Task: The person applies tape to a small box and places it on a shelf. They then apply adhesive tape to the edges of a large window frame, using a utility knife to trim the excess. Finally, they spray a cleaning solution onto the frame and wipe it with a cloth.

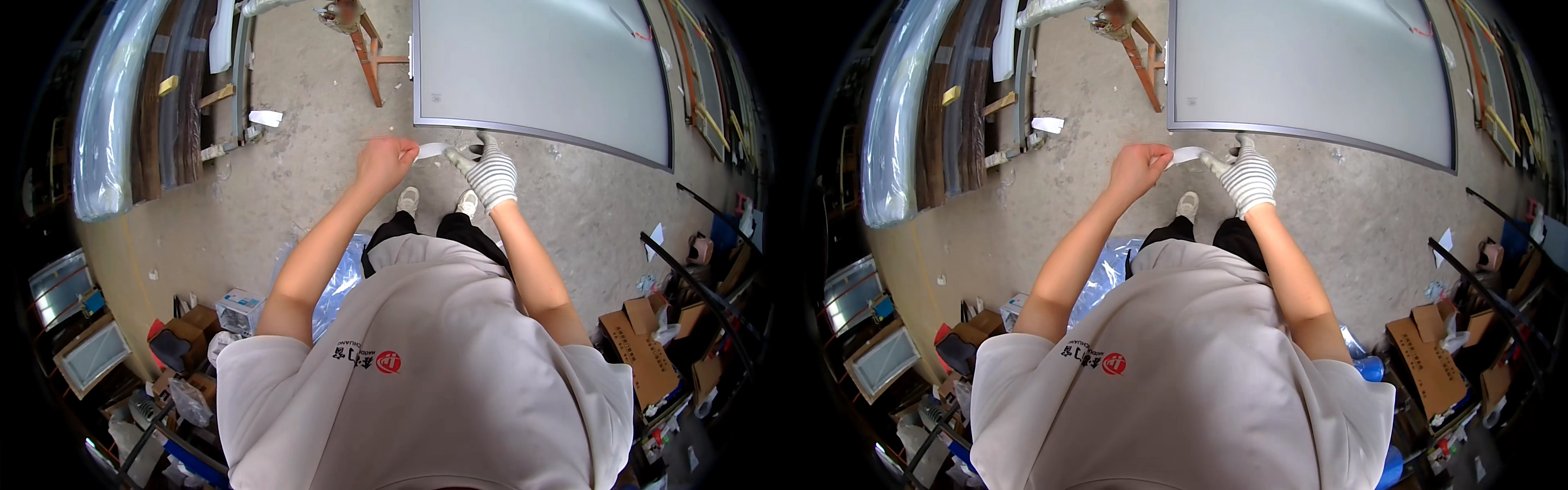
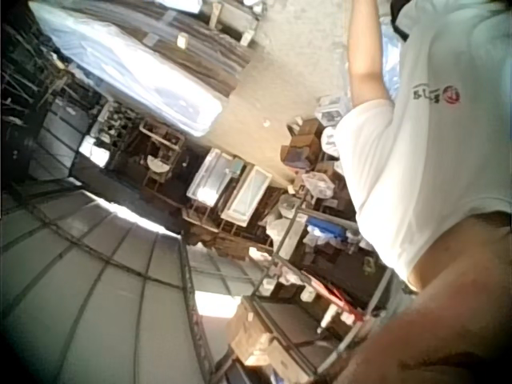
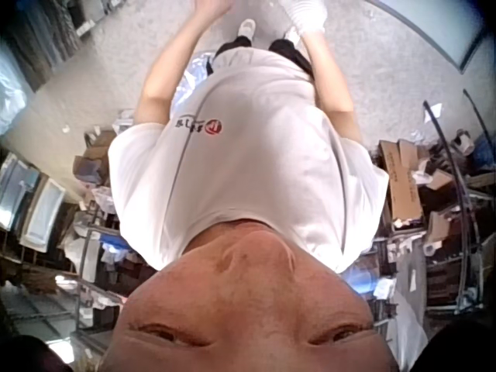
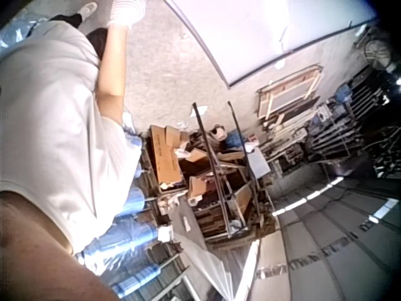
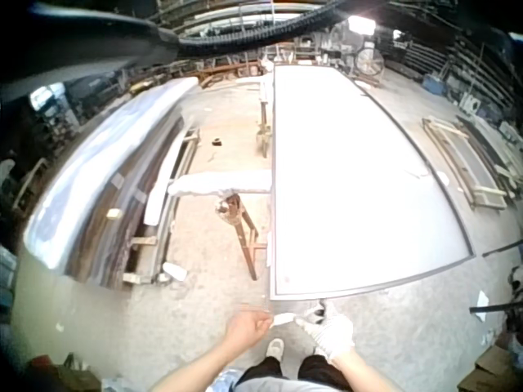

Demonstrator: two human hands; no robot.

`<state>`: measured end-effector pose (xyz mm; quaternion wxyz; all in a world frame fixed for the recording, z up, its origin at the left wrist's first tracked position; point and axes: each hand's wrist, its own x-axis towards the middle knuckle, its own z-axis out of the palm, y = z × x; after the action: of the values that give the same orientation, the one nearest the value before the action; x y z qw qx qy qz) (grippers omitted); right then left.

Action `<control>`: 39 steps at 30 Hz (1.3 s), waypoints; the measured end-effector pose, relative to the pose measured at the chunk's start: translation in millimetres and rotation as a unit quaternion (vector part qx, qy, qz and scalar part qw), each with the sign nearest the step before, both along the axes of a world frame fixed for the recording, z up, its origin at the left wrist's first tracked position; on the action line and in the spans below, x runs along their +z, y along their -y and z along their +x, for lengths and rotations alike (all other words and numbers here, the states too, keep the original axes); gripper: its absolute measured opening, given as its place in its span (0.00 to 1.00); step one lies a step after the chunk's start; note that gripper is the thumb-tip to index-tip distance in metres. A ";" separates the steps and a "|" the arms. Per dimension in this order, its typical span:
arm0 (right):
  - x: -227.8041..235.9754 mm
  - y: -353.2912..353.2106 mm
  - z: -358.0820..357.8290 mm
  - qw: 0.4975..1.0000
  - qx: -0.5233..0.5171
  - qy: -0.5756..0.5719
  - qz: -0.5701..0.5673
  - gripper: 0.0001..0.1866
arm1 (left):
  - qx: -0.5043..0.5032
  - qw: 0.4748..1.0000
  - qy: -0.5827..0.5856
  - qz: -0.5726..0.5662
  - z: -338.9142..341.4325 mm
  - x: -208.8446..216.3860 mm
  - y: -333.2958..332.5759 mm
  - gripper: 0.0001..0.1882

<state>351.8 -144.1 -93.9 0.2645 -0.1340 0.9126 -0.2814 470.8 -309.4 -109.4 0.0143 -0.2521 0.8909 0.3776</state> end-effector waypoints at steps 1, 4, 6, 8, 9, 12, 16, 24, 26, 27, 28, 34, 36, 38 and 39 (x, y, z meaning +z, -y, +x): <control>10.3 -2.1 0.2 0.994 0.084 -0.068 -0.020 0.32 | -0.009 1.000 -0.005 0.005 2.5 3.4 -2.3 0.10; 5.4 -5.5 2.5 0.905 0.290 -0.274 -0.149 0.21 | -0.043 0.998 -0.034 0.023 5.4 17.3 -12.0 0.10; 14.8 4.4 4.4 0.891 0.359 -0.258 -0.102 0.16 | -0.066 0.996 -0.053 0.020 6.5 25.0 -18.2 0.10; 31.1 7.9 2.6 0.879 0.400 -0.248 -0.070 0.09 | -0.079 0.995 -0.056 0.016 7.0 31.8 -21.3 0.09; 35.0 8.1 0.7 0.874 0.413 -0.247 -0.070 0.09 | -0.081 0.995 -0.050 0.014 7.2 35.1 -21.7 0.10; 42.0 5.8 -5.8 0.851 0.444 -0.260 -0.100 0.08 | -0.079 0.995 -0.059 0.018 9.1 40.2 -23.9 0.09; 47.4 0.1 -6.6 0.825 0.450 -0.295 -0.173 0.08 | -0.062 0.988 -0.116 0.078 13.0 38.7 -26.3 0.09; 57.4 -8.8 4.1 0.833 0.445 -0.264 -0.195 0.06 | -0.046 0.966 -0.054 0.248 13.2 59.9 -19.8 0.09; 52.8 -9.0 4.1 0.838 0.455 -0.263 -0.146 0.06 | -0.052 0.981 -0.099 0.160 13.7 48.6 -14.6 0.09; 56.8 -9.6 5.1 0.841 0.450 -0.251 -0.162 0.06 | -0.051 0.987 -0.126 0.087 14.1 26.6 -6.3 0.09; 64.3 -11.7 8.6 0.843 0.447 -0.237 -0.180 0.05 | -0.047 0.987 -0.150 0.012 18.3 8.1 1.6 0.09; 52.2 -20.0 1.2 0.880 0.398 -0.169 -0.197 0.07 | -0.106 0.989 0.058 0.080 27.9 24.3 18.4 0.13; 50.4 -17.8 -0.7 0.887 0.410 -0.155 -0.142 0.07 | -0.108 0.968 0.081 0.210 17.2 46.8 -3.2 0.12; 51.4 -15.4 -1.1 0.892 0.417 -0.139 -0.108 0.09 | -0.091 0.936 0.071 0.331 8.2 43.8 -19.6 0.13; 53.5 -13.5 -0.6 0.893 0.419 -0.129 -0.101 0.09 | -0.080 0.921 0.056 0.378 7.0 30.8 -25.7 0.13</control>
<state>351.2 -130.6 -40.5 0.2224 -0.5654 0.7644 -0.2156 477.8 -283.7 -78.6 0.1882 -0.1769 0.6966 0.6694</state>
